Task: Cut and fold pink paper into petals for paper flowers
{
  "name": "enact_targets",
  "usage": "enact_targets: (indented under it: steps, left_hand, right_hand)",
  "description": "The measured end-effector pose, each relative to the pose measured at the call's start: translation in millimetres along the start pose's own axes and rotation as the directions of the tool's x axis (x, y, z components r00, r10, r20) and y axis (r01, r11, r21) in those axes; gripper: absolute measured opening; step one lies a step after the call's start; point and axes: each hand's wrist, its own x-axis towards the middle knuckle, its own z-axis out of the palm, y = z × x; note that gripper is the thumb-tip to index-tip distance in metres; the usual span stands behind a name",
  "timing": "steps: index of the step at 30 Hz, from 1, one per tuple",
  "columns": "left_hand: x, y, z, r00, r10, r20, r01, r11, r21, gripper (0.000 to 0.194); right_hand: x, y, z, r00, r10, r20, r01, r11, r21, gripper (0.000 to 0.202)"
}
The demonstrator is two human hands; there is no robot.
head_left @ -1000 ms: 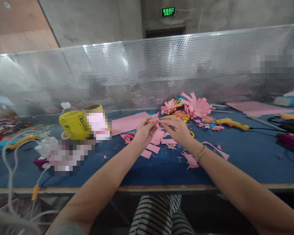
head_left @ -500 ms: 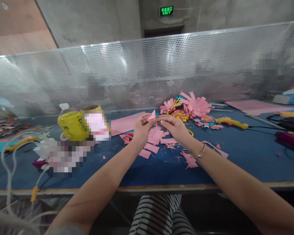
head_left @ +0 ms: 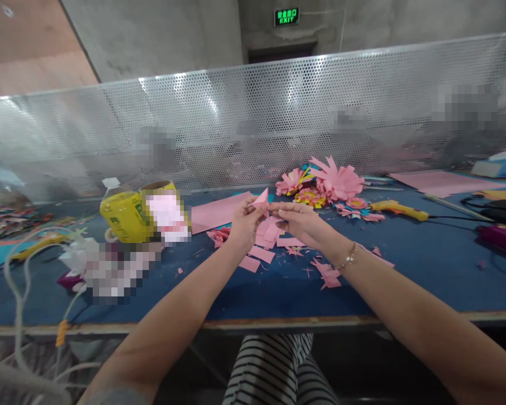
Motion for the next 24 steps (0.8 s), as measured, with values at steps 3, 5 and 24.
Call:
enact_targets:
  steps: [3,5,24]
  left_hand:
    - [-1,2,0.6,1.0,0.008,0.009,-0.008,1.0,0.009,0.026]
    - [-1,3,1.0,1.0,-0.002,0.003,0.002,1.0,-0.014,0.023]
    - [-10,-4,6.2,0.971,-0.219,0.098,0.217,0.976,0.031,0.011]
  right_hand:
    - [-2,-2,0,0.996,0.027,0.089,-0.033,0.997,0.073,0.021]
    - [-3,-3,0,0.99,0.037,0.139,-0.049,0.995,0.085,0.025]
    - [4,9,1,0.96,-0.275,-0.048,0.153,0.663,-0.732,0.023]
